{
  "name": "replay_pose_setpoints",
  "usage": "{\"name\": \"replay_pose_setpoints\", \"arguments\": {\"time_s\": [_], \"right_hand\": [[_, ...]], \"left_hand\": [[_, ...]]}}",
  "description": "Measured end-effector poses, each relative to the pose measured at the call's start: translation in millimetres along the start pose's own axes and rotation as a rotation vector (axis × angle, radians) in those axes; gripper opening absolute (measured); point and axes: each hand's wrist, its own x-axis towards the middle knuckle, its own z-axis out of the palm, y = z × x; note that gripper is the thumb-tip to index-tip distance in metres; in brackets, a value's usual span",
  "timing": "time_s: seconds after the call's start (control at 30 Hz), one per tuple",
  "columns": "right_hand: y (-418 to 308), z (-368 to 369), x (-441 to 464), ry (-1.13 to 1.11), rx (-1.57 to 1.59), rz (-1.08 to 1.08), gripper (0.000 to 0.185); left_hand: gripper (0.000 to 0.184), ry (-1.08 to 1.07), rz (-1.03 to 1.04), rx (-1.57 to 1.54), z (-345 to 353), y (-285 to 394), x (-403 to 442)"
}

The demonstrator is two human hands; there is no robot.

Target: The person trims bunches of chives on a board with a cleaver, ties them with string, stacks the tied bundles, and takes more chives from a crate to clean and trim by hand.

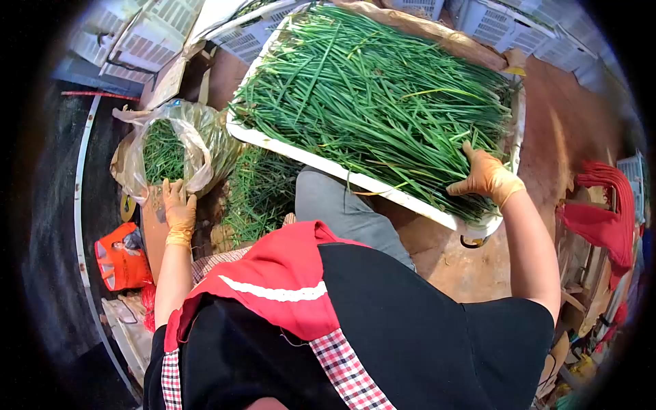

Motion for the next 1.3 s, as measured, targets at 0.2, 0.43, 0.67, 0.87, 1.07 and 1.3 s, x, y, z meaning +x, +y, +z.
{"name": "replay_pose_setpoints", "arguments": {"time_s": [0.2,0.43,0.67,0.87,1.07,1.3], "right_hand": [[-7.8,5.9,-3.6,0.042,-0.228,-0.047,0.091],[-25.1,38.7,-51.6,0.148,-0.041,-0.086,0.076],[-6.9,21.6,-32.6,-0.002,0.200,-0.008,0.113],[-9.3,17.0,-34.8,-0.003,0.258,0.020,0.094],[-2.7,-20.7,6.6,-0.042,-0.032,-0.109,0.064],[-38.5,-81.4,29.7,-0.106,-0.127,-0.054,0.061]], "left_hand": [[0.054,0.017,0.045,-0.072,6.7,-17.1,-1.1],[0.054,0.003,0.051,0.012,11.3,-11.5,-5.2],[0.051,-0.021,0.082,0.092,4.6,30.4,7.0],[0.047,-0.068,0.229,-0.040,14.1,77.1,30.9],[0.048,-0.185,0.541,-0.186,6.4,199.3,68.8],[0.049,-0.238,0.865,-0.287,12.3,307.0,89.5]]}}
